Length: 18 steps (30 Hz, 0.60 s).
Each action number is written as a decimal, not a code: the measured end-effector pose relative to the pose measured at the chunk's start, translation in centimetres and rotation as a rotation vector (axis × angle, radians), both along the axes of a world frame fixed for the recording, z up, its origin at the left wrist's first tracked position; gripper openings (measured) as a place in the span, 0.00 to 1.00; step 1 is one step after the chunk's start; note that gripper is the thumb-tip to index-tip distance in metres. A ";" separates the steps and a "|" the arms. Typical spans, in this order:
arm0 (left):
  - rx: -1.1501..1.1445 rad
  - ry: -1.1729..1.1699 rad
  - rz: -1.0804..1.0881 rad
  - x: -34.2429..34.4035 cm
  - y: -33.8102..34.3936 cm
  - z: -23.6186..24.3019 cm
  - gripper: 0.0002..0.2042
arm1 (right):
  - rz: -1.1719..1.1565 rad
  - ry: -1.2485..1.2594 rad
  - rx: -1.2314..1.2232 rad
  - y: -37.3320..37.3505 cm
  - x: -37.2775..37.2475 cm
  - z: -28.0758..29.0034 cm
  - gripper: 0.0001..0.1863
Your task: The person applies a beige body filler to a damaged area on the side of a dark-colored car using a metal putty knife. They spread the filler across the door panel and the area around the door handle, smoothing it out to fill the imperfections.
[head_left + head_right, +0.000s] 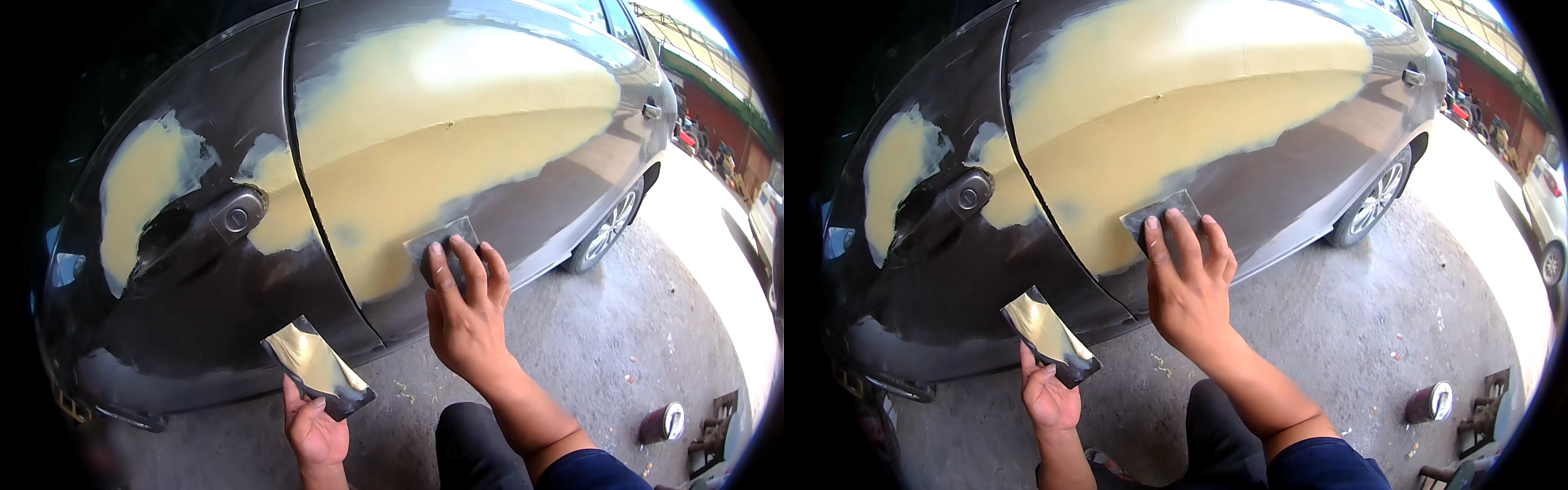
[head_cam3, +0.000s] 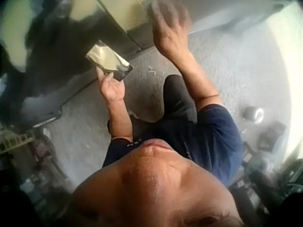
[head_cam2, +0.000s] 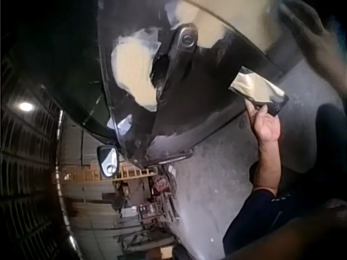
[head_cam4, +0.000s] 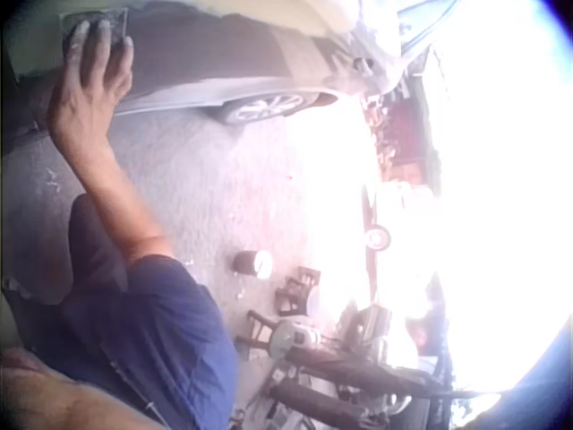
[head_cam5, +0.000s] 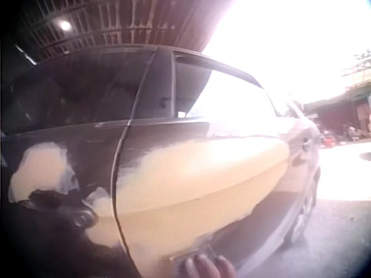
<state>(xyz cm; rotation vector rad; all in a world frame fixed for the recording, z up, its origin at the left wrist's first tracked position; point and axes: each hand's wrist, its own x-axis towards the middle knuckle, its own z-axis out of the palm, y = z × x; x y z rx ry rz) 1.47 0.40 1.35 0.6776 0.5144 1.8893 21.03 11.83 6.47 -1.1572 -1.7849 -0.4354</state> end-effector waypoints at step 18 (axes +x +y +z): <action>0.013 0.028 -0.009 0.2 0.2 -0.5 0.38 | -0.007 0.033 0.115 3.9 2.5 8.6 0.27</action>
